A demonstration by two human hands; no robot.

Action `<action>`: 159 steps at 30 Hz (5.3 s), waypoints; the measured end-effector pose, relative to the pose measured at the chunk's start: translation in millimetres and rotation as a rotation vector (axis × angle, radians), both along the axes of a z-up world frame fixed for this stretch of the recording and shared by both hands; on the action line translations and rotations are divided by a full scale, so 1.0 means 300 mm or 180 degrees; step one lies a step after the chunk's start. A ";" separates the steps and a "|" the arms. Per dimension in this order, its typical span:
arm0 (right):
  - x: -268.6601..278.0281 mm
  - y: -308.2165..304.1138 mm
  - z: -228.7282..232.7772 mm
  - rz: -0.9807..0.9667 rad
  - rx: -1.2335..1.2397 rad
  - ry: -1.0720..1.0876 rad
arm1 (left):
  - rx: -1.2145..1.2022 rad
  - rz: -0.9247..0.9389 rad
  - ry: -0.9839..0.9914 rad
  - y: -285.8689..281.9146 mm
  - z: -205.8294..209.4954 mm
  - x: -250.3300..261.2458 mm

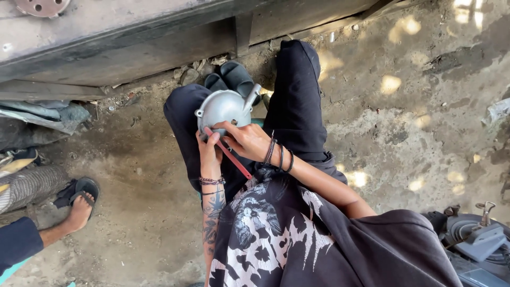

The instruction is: The person sits on a chair and scrubs a grey metal part resting on their lap using a red-handled brush. They rotate the part to clean different areas, including the edges and the central hole, while other metal parts are visible on a nearby wooden table.

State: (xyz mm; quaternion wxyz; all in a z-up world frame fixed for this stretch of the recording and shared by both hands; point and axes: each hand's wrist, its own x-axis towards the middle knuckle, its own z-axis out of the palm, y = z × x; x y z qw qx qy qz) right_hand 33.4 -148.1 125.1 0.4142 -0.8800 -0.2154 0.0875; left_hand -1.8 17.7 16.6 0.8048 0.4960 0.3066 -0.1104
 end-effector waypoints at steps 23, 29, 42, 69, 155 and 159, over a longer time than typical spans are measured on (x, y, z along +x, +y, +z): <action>-0.005 0.004 -0.034 0.0104 -0.0128 -0.0121 | 0.0050 0.0163 0.0042 -0.036 -0.047 0.001; 0.003 0.005 -0.061 0.0067 -0.0077 -0.0064 | 0.0122 0.0152 0.0208 -0.043 -0.076 0.018; 0.000 0.007 -0.074 0.0119 0.0129 0.0053 | 0.0067 0.0226 0.0248 -0.051 -0.093 0.014; -0.001 -0.012 -0.080 0.0041 0.0208 0.0202 | -0.0105 0.0307 0.0195 -0.062 -0.139 0.020; 0.707 -0.370 -0.445 -0.1985 0.0948 0.0659 | -0.1192 0.0850 -0.0578 0.025 -0.281 -0.031; 0.770 -0.376 -0.789 -0.1697 -0.1015 0.0579 | -0.1188 0.1037 -0.1078 0.050 -0.122 -0.006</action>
